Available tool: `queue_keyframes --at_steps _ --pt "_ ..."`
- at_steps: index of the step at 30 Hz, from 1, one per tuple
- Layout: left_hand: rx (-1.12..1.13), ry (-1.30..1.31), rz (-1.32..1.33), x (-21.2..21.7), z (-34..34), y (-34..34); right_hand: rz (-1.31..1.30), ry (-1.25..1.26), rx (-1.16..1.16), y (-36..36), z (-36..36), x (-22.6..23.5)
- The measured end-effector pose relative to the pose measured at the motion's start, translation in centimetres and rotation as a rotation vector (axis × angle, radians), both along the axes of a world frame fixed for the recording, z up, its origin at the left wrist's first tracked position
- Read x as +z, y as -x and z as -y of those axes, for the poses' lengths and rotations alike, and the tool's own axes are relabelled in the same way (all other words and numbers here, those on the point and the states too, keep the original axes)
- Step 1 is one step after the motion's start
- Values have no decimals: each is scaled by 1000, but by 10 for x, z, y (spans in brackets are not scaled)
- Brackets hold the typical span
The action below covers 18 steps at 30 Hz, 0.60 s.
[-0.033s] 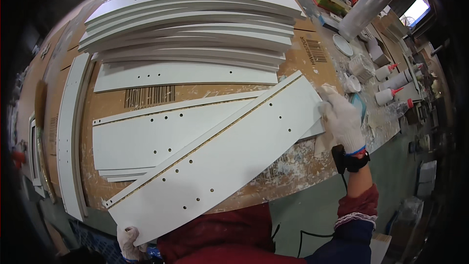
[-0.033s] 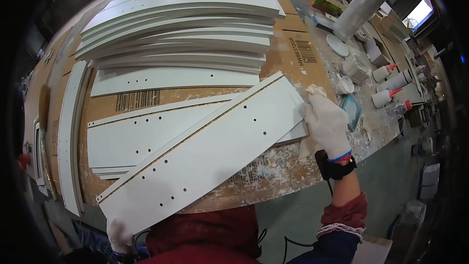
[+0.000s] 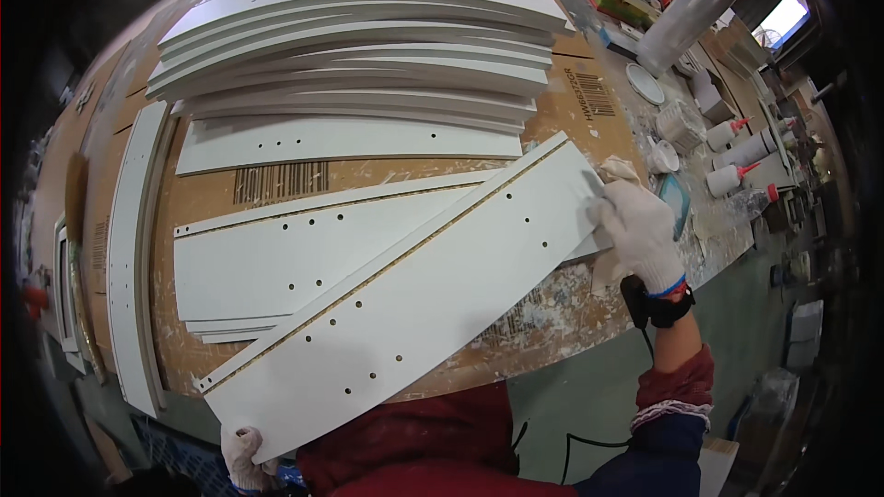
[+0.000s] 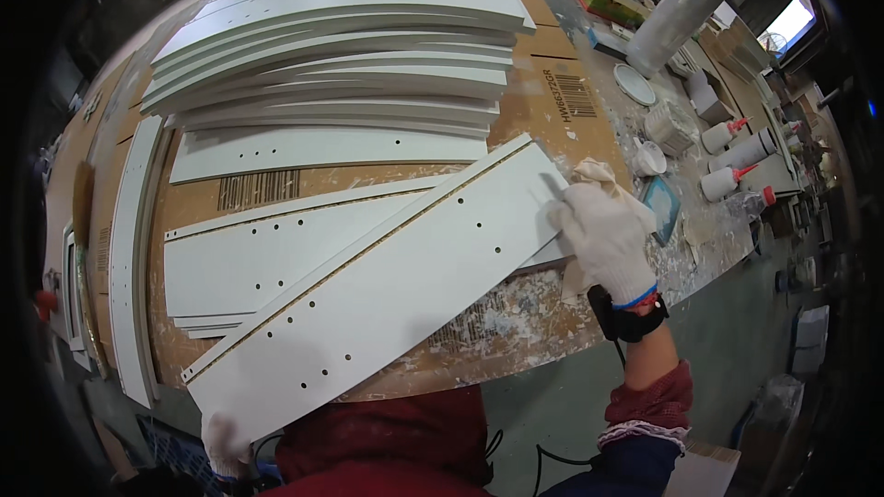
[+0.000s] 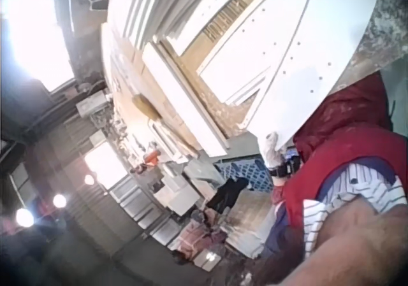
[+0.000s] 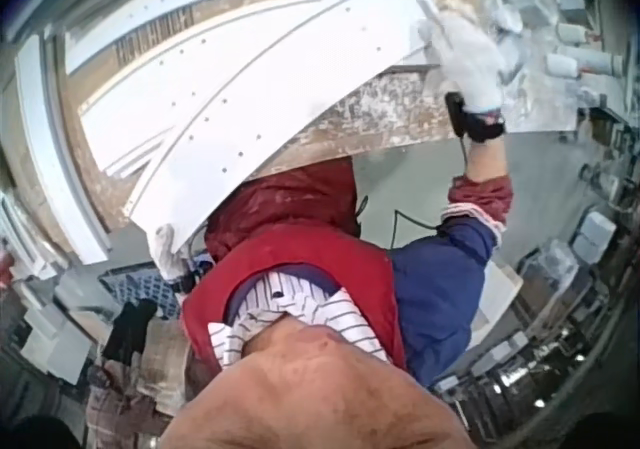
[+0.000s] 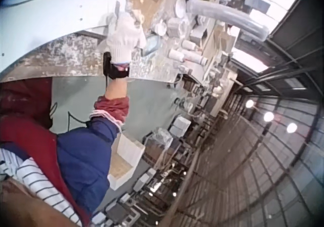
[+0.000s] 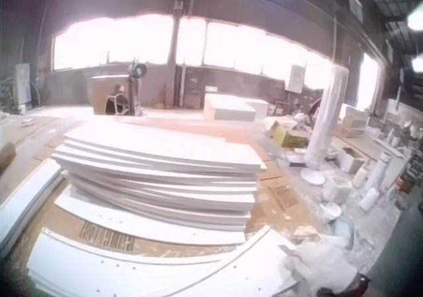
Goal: The person wipes white rectangular panels with a cloth, handling them one at a time on a workbench. They flip panels to clean both sides and occasionally use a small tool to scrape edges before stacking the cleaned pieces.
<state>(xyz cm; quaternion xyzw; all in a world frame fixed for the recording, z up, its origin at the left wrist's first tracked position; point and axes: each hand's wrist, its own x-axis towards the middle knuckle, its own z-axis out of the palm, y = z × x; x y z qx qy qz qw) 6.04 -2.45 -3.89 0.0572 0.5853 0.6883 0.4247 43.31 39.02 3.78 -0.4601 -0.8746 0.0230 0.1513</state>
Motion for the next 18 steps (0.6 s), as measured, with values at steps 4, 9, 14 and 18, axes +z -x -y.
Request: queue_keyframes --at_steps 4,9,14,18 --pt "80 122 -100 -5 7 -2 13 -121 -78 -7 -21 -10" --pt "-9 130 -100 -11 2 3 91 5 44 17 -16 15" --pt "-63 121 -68 0 -3 4 228 37 452 108 28 6" --pt "-59 128 -106 -12 13 7 153 -7 356 99 -14 -9"
